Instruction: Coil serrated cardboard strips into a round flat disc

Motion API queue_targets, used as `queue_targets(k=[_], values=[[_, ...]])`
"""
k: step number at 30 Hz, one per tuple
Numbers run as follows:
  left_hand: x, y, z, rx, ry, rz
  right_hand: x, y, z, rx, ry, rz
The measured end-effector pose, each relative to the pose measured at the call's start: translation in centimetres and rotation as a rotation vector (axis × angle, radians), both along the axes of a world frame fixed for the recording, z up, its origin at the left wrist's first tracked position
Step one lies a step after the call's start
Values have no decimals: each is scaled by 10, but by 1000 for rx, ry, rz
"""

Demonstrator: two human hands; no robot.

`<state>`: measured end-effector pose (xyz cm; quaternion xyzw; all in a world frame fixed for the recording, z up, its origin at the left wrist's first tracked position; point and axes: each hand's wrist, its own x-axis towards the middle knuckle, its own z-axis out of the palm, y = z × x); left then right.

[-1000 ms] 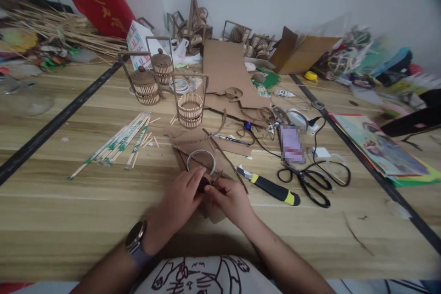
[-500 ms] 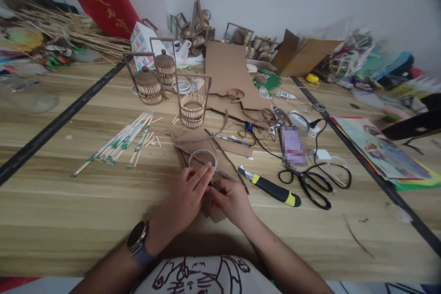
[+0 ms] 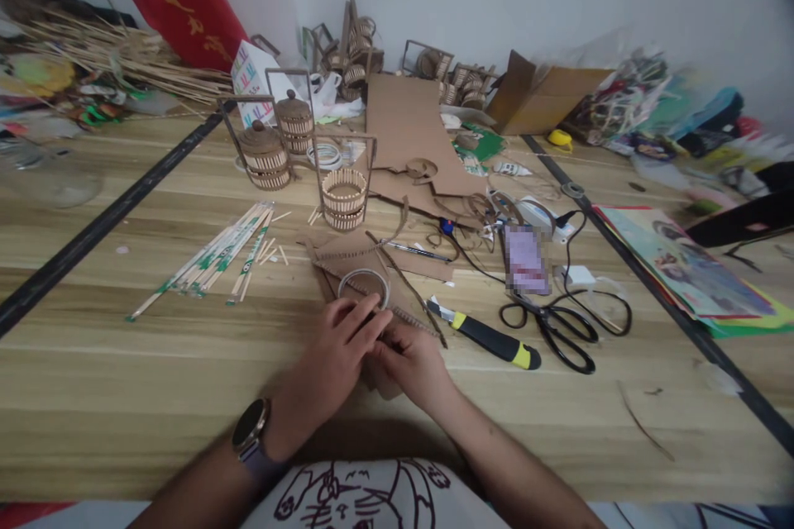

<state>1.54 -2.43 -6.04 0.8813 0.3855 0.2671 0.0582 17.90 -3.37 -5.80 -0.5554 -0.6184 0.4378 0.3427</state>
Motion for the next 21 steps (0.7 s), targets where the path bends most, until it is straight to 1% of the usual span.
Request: queue_targets(k=[4, 6, 8, 12, 16, 19, 21], values=[[0, 0, 0, 8, -27, -31, -2, -1, 6, -81, 84, 44], [1, 0, -1, 9, -65, -16, -3, -2, 7, -144, 128, 48], [2, 0, -2, 7, -102, 14, -4, -2, 6, -170, 145, 34], [3, -1, -2, 35, -85, 58, -3, -2, 4, -122, 125, 18], [3, -2, -4, 48, -73, 44, -1, -2, 0, -105, 80, 61], [2, 0, -4, 15, -89, 27, 1, -1, -2, -58, 21, 98], [-1, 3, -2, -26, -134, 29, 5, 1, -1, -7, -19, 120]])
